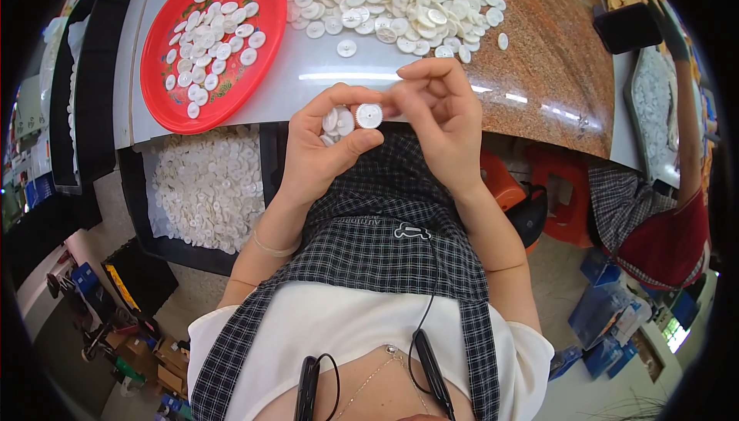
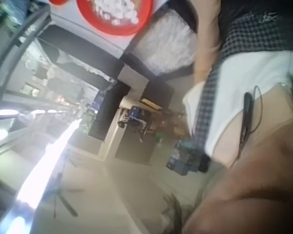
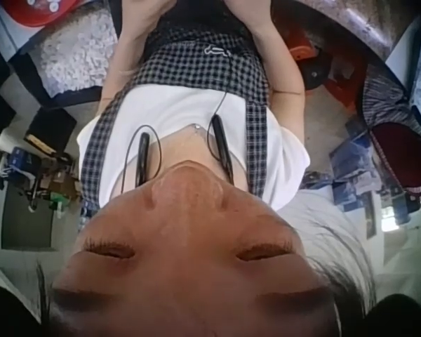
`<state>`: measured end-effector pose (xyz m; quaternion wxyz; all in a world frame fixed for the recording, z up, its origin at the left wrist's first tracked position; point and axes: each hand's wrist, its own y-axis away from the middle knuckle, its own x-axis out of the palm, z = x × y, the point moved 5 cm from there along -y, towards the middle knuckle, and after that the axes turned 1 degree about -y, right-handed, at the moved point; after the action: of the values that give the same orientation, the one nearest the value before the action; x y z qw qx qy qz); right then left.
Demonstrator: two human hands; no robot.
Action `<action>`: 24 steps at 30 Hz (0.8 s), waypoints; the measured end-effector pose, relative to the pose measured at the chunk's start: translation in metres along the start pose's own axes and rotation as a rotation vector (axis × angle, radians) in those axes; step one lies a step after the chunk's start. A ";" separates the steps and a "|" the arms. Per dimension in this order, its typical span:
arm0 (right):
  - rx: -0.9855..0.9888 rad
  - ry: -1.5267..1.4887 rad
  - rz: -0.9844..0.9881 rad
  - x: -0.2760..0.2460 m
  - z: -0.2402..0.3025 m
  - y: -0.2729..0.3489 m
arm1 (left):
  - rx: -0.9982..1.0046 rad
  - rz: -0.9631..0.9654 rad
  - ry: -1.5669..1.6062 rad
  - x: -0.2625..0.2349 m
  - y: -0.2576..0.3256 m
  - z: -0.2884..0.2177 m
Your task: Inspecting and sorting white plastic circular components from a large pile into a red tray on a factory workbench.
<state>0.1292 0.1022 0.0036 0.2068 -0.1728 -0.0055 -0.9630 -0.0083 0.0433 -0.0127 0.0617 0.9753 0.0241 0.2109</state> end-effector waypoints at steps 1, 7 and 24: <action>0.000 0.001 -0.001 -0.002 -0.002 -0.004 | 0.000 0.002 0.001 0.000 0.001 -0.001; -0.546 1.163 0.242 0.021 -0.002 -0.021 | -0.032 0.045 0.067 -0.002 0.006 0.000; -0.523 1.076 0.313 -0.008 -0.006 0.018 | -0.039 0.074 0.119 0.002 0.006 -0.001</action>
<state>0.1415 0.0887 -0.0062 0.2702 0.2934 0.3613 -0.8428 -0.0065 0.0376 -0.0105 0.0711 0.9599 -0.0124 0.2710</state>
